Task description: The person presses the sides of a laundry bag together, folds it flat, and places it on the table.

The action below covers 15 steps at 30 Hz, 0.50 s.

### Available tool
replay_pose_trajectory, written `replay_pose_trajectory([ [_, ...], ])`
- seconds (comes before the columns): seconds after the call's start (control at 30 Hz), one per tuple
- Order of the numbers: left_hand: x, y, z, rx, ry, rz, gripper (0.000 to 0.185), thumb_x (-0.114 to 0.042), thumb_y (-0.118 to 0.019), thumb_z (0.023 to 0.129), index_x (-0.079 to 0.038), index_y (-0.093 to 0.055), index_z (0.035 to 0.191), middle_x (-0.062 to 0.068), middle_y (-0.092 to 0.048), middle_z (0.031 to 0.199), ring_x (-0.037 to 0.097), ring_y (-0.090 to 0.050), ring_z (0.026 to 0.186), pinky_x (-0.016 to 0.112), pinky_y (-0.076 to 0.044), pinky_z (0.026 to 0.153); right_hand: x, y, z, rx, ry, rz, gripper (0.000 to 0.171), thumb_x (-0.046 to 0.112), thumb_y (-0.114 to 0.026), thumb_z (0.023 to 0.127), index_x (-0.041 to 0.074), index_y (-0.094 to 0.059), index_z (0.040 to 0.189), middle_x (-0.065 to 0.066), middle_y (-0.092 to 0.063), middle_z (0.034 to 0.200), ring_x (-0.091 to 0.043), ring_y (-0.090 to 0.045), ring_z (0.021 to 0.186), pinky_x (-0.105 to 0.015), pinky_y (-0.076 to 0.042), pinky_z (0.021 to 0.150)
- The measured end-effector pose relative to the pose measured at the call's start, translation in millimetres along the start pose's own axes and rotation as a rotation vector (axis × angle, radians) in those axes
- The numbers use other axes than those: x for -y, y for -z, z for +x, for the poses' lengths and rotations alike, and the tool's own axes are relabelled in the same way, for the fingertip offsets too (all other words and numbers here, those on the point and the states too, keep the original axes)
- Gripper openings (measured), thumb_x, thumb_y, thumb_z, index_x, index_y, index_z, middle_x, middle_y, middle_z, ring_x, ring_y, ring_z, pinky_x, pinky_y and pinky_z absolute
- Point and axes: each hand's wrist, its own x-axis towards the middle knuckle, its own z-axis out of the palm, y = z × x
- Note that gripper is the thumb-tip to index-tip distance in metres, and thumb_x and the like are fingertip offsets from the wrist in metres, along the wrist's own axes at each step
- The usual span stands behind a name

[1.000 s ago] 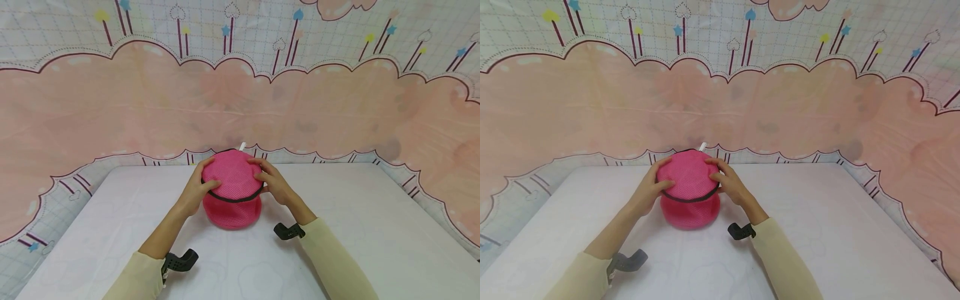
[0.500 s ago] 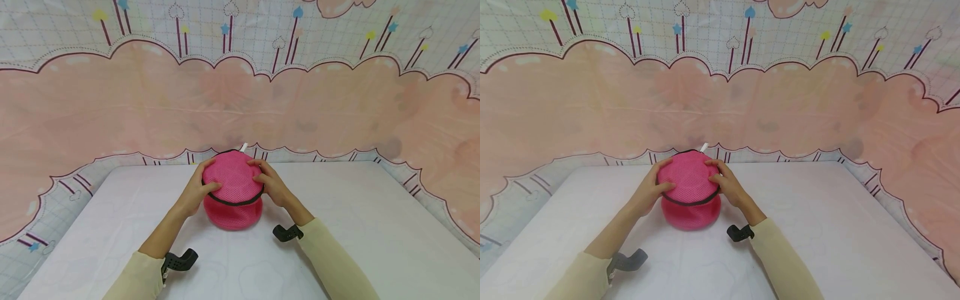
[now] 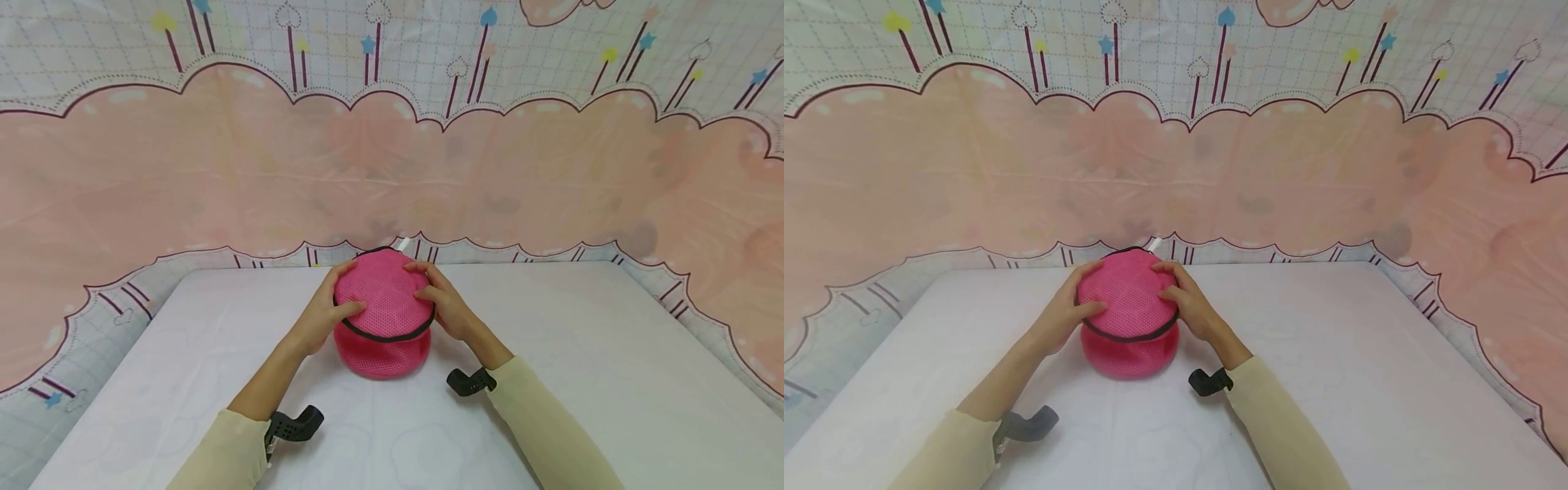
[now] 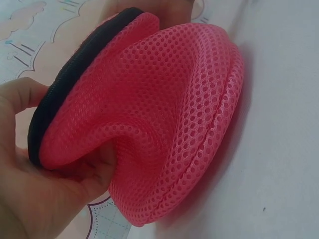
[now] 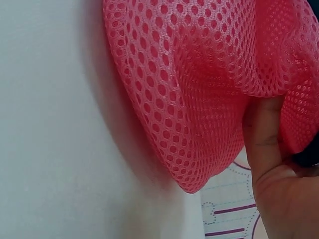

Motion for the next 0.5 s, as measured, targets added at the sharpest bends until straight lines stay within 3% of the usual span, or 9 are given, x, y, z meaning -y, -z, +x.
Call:
replay_pose_trajectory([
  [0.5,5.6,1.8,1.5,0.044,0.017,0.022,0.072,-0.003,-0.061,0.086,-0.010,-0.026,0.149,0.016,-0.026,0.148,0.035,-0.035,0.127,0.040,-0.040,0.099,-3.5,1.0,-0.7,0.007,-0.012,-0.039,0.053,0.002,-0.038,0.084,0.000,-0.034,0.136,-0.012,-0.026,0.147,-0.028,-0.036,0.122,-0.030,-0.042,0.089],
])
